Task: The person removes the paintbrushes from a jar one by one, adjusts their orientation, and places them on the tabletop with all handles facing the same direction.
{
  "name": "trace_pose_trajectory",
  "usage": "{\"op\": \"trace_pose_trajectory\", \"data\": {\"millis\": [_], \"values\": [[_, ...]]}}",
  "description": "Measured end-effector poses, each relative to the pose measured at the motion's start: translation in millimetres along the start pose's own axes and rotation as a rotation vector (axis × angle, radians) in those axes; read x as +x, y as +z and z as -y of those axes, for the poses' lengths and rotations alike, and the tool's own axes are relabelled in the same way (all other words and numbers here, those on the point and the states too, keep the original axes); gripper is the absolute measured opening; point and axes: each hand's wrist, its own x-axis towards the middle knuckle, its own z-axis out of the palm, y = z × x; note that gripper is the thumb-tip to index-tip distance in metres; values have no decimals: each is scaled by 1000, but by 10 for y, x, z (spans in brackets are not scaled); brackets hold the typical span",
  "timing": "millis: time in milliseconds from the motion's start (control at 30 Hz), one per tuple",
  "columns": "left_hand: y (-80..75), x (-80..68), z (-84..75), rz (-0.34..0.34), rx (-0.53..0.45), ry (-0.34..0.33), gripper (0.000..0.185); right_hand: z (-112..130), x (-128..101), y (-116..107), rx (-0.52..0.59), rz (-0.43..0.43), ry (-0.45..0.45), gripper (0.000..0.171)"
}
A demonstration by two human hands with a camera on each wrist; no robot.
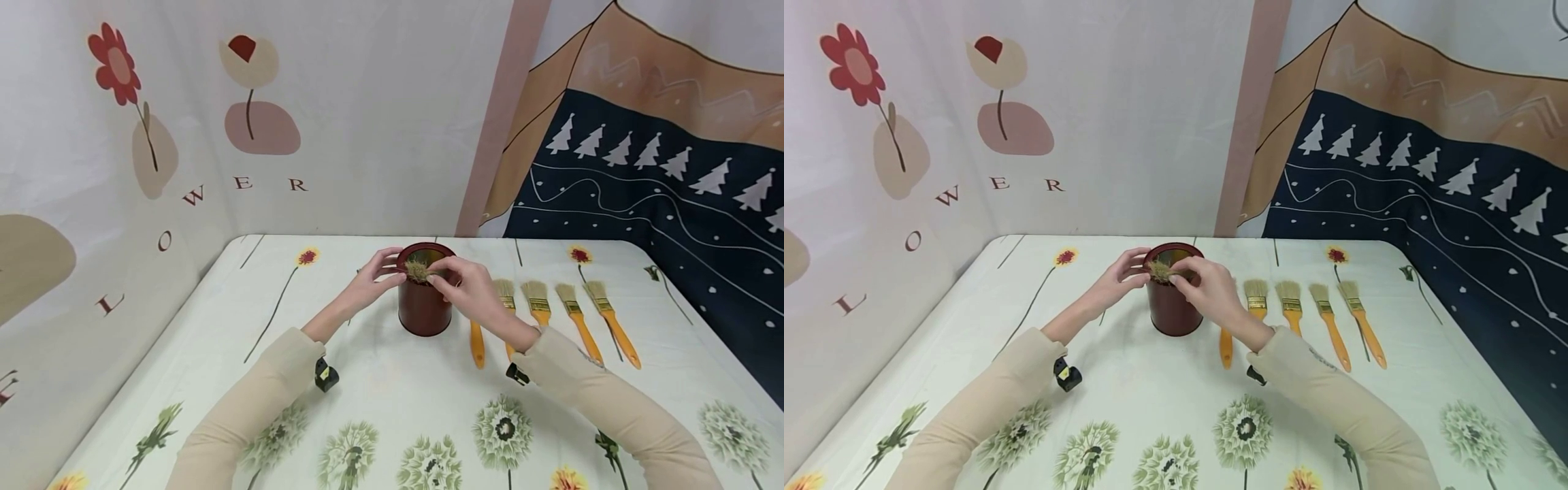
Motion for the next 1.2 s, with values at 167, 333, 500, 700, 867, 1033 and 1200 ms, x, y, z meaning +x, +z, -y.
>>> {"op": "trace_pose_trajectory", "data": {"millis": [167,333,500,700,867,1033,1200], "values": [[0,-4,-5,1,-10,0,53,-7,22,-44,-9,-68,-16,10],[-3,-3,5,-4,-12,1,53,-2,65,-135,23,-118,38,13],[1,-4,12,-5,-9,1,54,2,94,-225,85,-144,103,14],[2,-5,11,-12,-5,-10,54,-9,128,-324,130,-190,83,16],[4,-2,7,-15,1,-12,54,12,148,-429,188,-238,73,16],[2,-8,4,-16,-4,-6,54,154,142,-550,237,-290,46,16],[-1,-11,2,-17,-4,-5,54,204,134,-654,301,-357,30,13]]}}
